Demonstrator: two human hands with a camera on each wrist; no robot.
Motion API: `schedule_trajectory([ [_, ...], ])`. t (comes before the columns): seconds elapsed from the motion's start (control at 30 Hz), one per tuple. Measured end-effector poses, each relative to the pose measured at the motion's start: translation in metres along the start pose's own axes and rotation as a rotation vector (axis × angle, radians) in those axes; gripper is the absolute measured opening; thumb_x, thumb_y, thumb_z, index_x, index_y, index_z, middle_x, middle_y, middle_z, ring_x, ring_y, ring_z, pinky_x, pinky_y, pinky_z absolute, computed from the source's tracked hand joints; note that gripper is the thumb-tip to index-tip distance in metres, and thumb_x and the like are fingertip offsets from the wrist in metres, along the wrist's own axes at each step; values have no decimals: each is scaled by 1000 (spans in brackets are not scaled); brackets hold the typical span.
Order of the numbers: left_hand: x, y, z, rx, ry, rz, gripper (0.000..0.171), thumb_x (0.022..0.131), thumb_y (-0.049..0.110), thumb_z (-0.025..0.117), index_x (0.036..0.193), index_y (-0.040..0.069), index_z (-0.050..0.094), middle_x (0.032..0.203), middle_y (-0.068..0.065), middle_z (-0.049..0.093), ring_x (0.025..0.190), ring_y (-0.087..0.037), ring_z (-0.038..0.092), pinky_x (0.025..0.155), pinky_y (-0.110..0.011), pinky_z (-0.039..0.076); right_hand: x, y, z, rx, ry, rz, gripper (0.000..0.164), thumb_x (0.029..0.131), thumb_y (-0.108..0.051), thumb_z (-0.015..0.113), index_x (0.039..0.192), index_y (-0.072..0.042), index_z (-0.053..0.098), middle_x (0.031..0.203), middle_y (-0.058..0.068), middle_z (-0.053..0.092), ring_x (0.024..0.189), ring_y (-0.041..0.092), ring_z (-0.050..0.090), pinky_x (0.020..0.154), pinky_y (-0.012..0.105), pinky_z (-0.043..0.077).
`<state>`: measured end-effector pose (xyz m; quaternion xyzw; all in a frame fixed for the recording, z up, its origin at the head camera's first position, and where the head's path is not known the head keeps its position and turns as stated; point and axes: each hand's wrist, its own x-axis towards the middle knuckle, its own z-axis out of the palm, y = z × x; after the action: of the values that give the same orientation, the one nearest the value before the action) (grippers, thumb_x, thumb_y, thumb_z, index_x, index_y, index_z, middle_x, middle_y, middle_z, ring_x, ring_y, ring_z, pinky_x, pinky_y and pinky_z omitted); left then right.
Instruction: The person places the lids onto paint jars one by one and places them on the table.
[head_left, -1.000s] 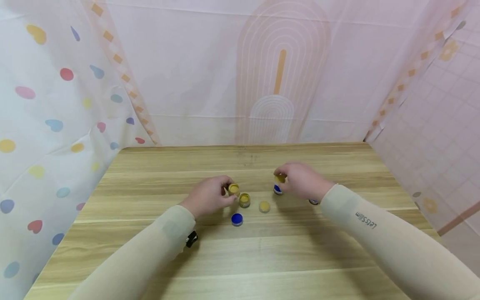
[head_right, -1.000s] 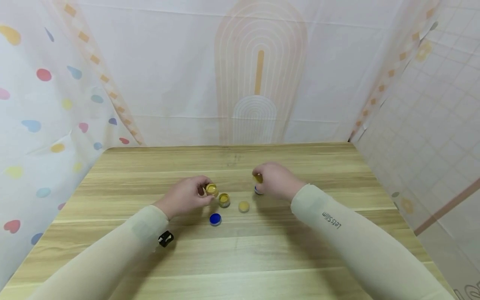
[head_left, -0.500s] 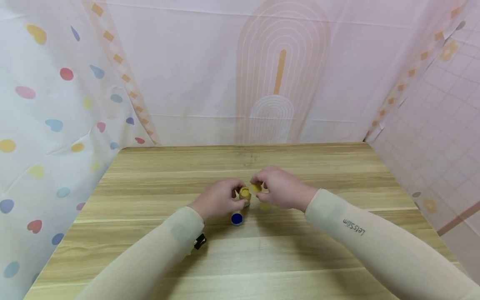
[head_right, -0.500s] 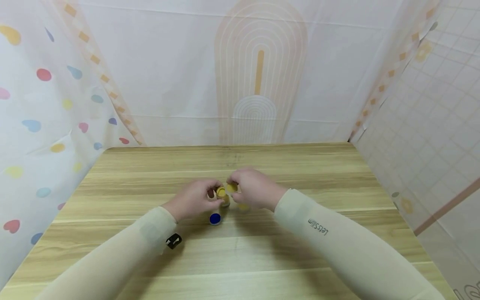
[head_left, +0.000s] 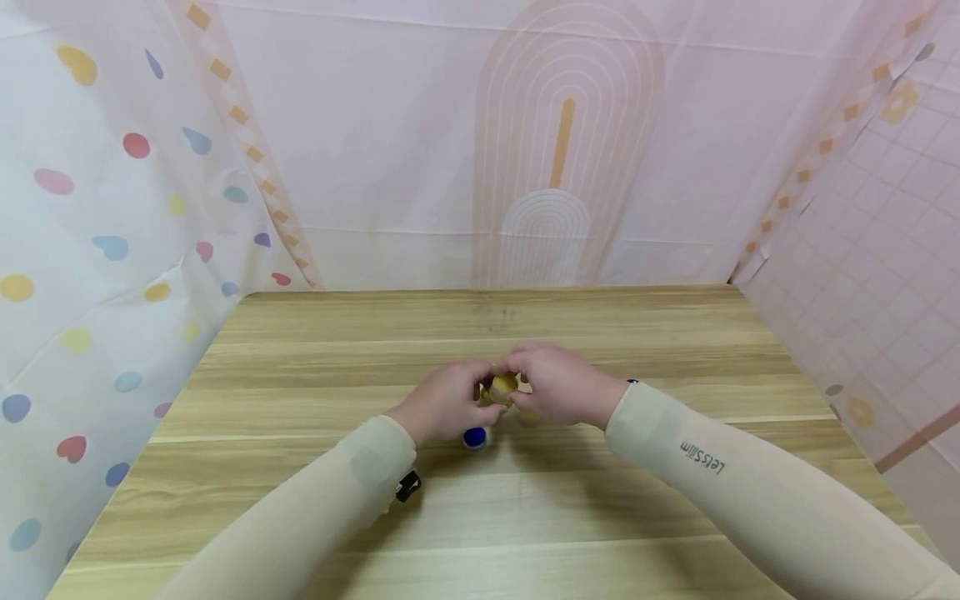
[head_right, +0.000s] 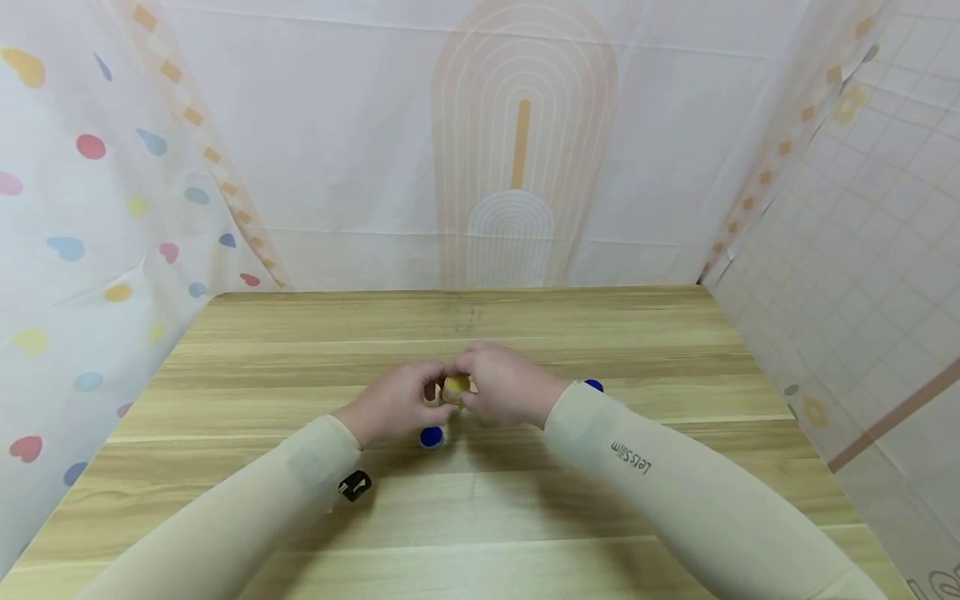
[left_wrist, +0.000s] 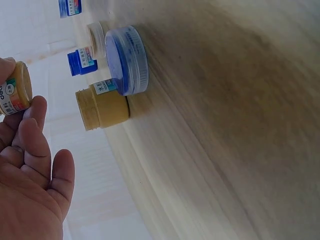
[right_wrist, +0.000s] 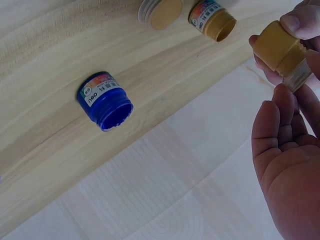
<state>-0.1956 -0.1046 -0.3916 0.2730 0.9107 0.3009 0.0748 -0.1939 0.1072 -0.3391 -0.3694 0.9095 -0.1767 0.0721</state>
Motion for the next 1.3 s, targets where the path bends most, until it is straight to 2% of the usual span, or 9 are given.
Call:
schedule_trajectory([
  [0.2,1,0,1,-12,-4,0,24,94,28,76,112,15,68,90,-5,67,75,-13,54,64,-27,46,0,2,3,-20,15,-36,34,97,-12,73,130,-3,70,118,6,70,104,21,68,90,32,56],
  [0.43,0,1,2,-20,-2,7,25,94,28,77,112,14,68,90,-8,67,75,-14,53,65,-27,44,-1,1,3,-9,1,-14,33,98,-12,73,131,-5,71,117,3,69,101,17,66,88,28,56],
  [0.63,0,1,3,-31,-3,7,24,93,27,77,112,14,68,89,-4,66,75,-13,53,65,-26,45,-2,-3,3,-13,-18,0,34,98,-13,74,131,-6,71,120,3,68,104,16,66,91,30,56],
  [0.83,-2,1,6,-62,-3,-14,24,93,26,77,113,14,69,90,-8,67,74,-13,53,63,-26,45,-4,-6,4,-20,-7,28,36,98,-20,76,131,-7,71,116,1,69,95,13,62,84,29,55],
  [0.93,-2,2,7,-76,10,-22,21,92,25,77,109,14,68,91,-11,68,74,-14,54,63,-27,45,-4,-6,5,-2,16,49,34,97,-24,77,126,-8,73,114,1,72,96,13,63,86,30,56],
  [1.13,-2,3,8,-61,33,-21,22,89,23,79,108,17,69,94,-7,69,79,-14,55,68,-28,47,-4,-5,7,56,48,118,31,93,-34,82,110,-10,73,103,0,73,91,15,65,84,34,56],
  [1.2,-2,3,8,-52,29,-24,22,90,25,79,109,17,69,93,-6,69,77,-14,55,67,-28,47,-5,-4,5,59,50,112,36,93,-35,82,115,-9,72,107,2,73,95,17,66,86,36,57],
  [1.3,-2,3,7,-40,28,-20,28,92,28,79,116,17,70,91,-2,68,75,-12,56,65,-28,48,-6,-1,1,53,46,49,41,93,-28,81,127,-8,71,118,5,73,107,21,69,94,38,57],
])
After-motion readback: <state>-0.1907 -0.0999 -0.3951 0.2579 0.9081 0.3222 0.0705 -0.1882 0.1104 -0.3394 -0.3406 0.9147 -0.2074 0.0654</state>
